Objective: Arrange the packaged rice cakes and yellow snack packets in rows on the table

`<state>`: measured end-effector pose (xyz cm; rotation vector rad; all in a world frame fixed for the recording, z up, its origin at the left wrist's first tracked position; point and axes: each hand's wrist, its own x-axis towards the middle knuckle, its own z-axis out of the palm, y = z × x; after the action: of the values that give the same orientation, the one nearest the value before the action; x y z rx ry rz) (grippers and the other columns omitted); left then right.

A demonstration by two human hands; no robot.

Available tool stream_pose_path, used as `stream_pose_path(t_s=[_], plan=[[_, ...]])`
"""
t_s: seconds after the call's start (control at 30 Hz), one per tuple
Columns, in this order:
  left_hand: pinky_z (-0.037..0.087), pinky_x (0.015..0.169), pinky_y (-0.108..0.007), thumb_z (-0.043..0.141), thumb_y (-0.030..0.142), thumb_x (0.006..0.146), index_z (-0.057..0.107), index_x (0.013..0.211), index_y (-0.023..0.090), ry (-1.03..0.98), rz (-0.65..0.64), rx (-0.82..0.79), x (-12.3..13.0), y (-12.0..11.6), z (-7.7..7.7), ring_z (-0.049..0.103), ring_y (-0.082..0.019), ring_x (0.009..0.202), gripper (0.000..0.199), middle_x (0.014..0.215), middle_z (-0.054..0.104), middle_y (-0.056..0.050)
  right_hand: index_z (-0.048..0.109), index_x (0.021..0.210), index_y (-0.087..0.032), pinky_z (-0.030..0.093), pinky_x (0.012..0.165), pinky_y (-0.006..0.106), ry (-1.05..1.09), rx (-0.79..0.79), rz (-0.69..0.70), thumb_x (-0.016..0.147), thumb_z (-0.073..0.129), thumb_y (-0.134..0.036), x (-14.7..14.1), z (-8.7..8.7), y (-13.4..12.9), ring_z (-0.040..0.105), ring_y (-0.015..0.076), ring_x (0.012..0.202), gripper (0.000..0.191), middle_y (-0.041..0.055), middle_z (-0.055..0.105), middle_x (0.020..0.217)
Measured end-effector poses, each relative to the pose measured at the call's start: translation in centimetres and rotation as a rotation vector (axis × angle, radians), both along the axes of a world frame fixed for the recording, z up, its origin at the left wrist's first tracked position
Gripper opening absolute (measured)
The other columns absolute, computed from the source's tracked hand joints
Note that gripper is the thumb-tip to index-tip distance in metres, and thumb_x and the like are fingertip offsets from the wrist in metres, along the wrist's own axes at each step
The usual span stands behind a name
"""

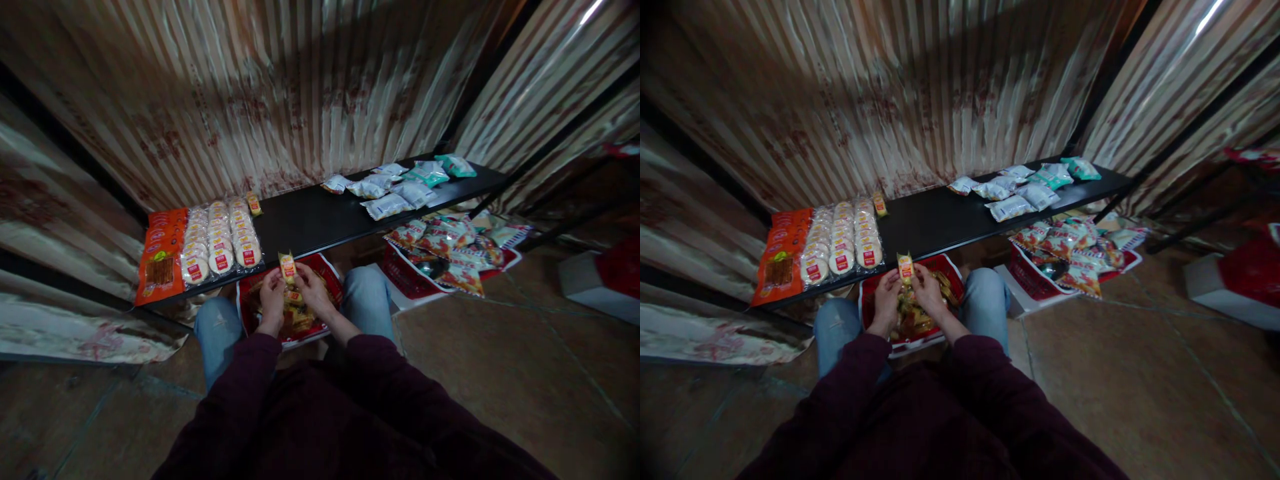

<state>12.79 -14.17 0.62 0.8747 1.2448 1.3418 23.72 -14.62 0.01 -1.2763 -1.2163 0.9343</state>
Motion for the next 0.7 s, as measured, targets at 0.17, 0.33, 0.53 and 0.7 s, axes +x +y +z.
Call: stream_pose_path(t_s=[0.17,0.33,0.53,0.7], plan=[[0.046,0.088,-0.03,0.059,0.01,0.071,0.065,0.099,0.019,0.075,-0.009,0.053,0.6,1.0,0.4,0.062,-0.017,0.093,0.029,0.103,0.069,-0.007,0.063,0.11,-0.024,0.049,0.088,0.035,0.057,-0.003,-0.004,0.082,0.055,-0.037,0.0,0.5,1.4,0.064,0.0205,0.091,0.032,0.0051,0.069,0.102],[0.046,0.091,-0.032,0.056,0.006,0.072,0.064,0.1,0.018,0.078,0.003,0.099,1.0,1.6,1.2,0.063,-0.018,0.096,0.031,0.104,0.068,-0.007,0.062,0.113,-0.025,0.051,0.085,0.034,0.085,0.008,0.054,0.081,0.058,-0.037,0.0,0.6,2.3,0.064,0.0202,0.091,0.035,0.0041,0.069,0.102],[0.048,0.09,-0.032,0.055,0.004,0.072,0.067,0.098,0.019,0.086,-0.012,0.129,0.9,3.8,2.6,0.064,-0.018,0.094,0.032,0.104,0.069,-0.006,0.065,0.109,-0.025,0.049,0.088,0.036,-0.083,0.048,-0.084,0.078,0.062,-0.029,0.0,1.9,4.7,0.062,0.0202,0.092,0.031,0.0045,0.069,0.101],[0.049,0.084,-0.031,0.054,0.006,0.073,0.067,0.1,0.018,0.092,-0.02,0.122,1.3,6.7,3.5,0.065,-0.019,0.09,0.033,0.102,0.07,-0.008,0.064,0.11,-0.025,0.049,0.083,0.034,-0.168,0.011,-0.158,0.078,0.061,-0.02,-0.3,2.9,8.1,0.063,0.0187,0.084,0.033,0.0049,0.07,0.097]])
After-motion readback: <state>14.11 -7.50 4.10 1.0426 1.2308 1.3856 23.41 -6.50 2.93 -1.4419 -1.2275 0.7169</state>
